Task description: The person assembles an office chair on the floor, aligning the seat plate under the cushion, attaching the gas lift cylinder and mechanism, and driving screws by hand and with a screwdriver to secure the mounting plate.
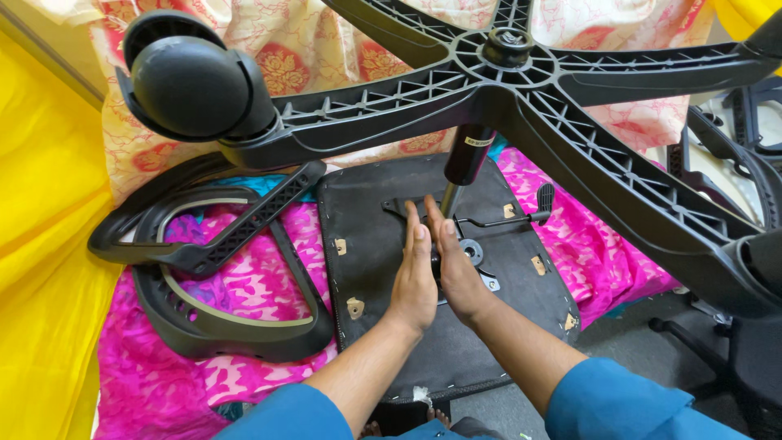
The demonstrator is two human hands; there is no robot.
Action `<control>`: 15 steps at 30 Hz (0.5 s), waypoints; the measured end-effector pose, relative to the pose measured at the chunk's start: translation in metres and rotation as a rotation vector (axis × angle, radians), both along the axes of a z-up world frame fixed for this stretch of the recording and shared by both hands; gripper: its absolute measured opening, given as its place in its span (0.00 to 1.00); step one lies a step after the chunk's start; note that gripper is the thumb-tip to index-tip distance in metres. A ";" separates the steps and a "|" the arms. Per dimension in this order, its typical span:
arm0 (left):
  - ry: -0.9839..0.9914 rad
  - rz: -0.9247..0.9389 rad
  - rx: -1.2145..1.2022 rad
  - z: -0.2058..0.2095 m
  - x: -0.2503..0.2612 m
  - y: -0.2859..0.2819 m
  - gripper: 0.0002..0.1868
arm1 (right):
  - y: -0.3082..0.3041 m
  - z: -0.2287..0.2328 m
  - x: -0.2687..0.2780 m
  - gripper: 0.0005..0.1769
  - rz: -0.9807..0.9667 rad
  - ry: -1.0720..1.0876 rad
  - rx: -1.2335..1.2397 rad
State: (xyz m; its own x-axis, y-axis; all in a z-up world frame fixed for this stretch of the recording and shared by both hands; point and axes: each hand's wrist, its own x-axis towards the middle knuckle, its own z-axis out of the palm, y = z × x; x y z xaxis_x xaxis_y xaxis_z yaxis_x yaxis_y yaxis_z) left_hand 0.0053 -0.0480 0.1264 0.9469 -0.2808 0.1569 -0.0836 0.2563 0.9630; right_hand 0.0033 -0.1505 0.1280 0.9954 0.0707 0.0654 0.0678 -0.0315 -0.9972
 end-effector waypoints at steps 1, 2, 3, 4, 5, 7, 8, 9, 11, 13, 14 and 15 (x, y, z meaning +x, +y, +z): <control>-0.015 0.016 0.006 -0.001 0.007 -0.001 0.47 | -0.001 -0.002 -0.003 0.44 0.022 0.021 0.010; -0.037 0.034 0.064 -0.001 0.014 -0.002 0.48 | -0.001 -0.006 -0.008 0.44 0.071 0.000 0.050; -0.058 0.053 0.119 -0.002 0.022 -0.003 0.50 | 0.000 -0.009 -0.014 0.45 0.120 -0.022 0.087; -0.079 0.072 0.175 -0.003 0.028 -0.005 0.52 | 0.000 -0.012 -0.019 0.46 0.169 -0.045 0.124; -0.072 0.048 0.207 -0.005 0.034 -0.005 0.55 | 0.000 -0.014 -0.025 0.45 0.132 -0.053 0.087; -0.057 0.001 0.273 -0.006 0.043 -0.005 0.65 | 0.002 -0.016 -0.037 0.45 0.059 -0.069 0.011; -0.070 0.023 0.330 -0.006 0.048 -0.006 0.65 | 0.000 -0.015 -0.041 0.44 0.060 -0.080 0.006; -0.084 0.043 0.388 -0.006 0.052 -0.006 0.66 | -0.003 -0.013 -0.045 0.43 0.059 -0.092 0.001; -0.135 0.085 0.440 -0.005 0.058 -0.007 0.65 | -0.006 -0.009 -0.051 0.41 0.043 -0.064 -0.014; -0.206 0.133 0.428 -0.002 0.062 -0.008 0.61 | -0.009 -0.006 -0.056 0.44 0.015 0.017 -0.037; -0.252 0.161 0.398 0.000 0.061 -0.007 0.56 | -0.010 -0.004 -0.058 0.43 -0.021 -0.007 -0.148; -0.300 0.188 0.370 0.002 0.060 -0.007 0.52 | -0.013 -0.002 -0.060 0.41 -0.058 -0.032 -0.257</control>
State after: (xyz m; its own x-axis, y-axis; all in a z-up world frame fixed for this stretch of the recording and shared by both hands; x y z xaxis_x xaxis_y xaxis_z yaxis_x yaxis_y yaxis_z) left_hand 0.0650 -0.0548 0.1284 0.9150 -0.1978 0.3517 -0.3818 -0.1428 0.9131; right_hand -0.0563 -0.1632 0.1259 0.9960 0.0315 0.0839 0.0894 -0.2880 -0.9535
